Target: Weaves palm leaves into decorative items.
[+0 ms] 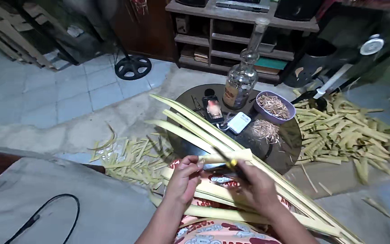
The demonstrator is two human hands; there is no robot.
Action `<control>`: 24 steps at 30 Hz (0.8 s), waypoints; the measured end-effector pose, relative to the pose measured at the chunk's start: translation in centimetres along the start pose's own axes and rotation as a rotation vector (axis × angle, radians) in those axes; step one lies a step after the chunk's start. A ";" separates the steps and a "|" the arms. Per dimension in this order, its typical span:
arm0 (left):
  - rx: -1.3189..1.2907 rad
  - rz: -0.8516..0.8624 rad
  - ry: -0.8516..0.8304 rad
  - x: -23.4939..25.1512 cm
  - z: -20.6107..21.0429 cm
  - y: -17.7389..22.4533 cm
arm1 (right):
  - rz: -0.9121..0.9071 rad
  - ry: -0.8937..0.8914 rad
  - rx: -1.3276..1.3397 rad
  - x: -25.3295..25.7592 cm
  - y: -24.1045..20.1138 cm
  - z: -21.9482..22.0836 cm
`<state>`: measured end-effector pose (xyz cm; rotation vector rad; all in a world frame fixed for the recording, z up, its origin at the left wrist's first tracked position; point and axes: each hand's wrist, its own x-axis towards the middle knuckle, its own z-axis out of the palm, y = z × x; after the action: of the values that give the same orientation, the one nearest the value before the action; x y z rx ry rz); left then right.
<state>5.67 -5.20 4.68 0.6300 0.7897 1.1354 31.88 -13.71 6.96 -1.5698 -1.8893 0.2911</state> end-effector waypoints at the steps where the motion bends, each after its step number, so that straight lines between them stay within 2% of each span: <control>1: -0.036 -0.014 -0.015 0.0 0.4 -0.1 | -0.072 -0.019 -0.026 0.1 -0.4 1.3; 6: -0.154 -0.041 -0.022 -0.6 1.1 0.1 | -0.171 0.002 -0.096 0.3 -0.8 3.1; 12: -0.353 -0.141 -0.001 -0.8 1.3 -0.7 | -0.132 -0.063 -0.115 -0.6 0.6 4.7; 14: -0.309 -0.134 -0.015 -0.9 0.9 -1.0 | -0.095 -0.079 -0.055 -1.0 0.8 4.2; 17: -0.047 0.007 0.050 -0.2 -1.2 -1.0 | 0.043 0.004 0.116 -0.6 1.3 1.3; 20: 0.134 0.114 0.026 0.0 -4.2 -0.1 | 0.273 0.018 0.015 0.7 5.1 -2.7; 22: 0.157 0.129 -0.022 -0.3 -5.1 0.7 | 0.411 -0.092 -0.101 1.0 9.2 -4.2; 24: 0.151 0.122 -0.076 -0.7 -5.2 1.2 | 0.470 -0.245 -0.207 1.4 11.9 -5.1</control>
<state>0.59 -5.25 2.76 0.8523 0.7852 1.1628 44.34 -10.49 4.76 -2.2037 -1.7459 0.5241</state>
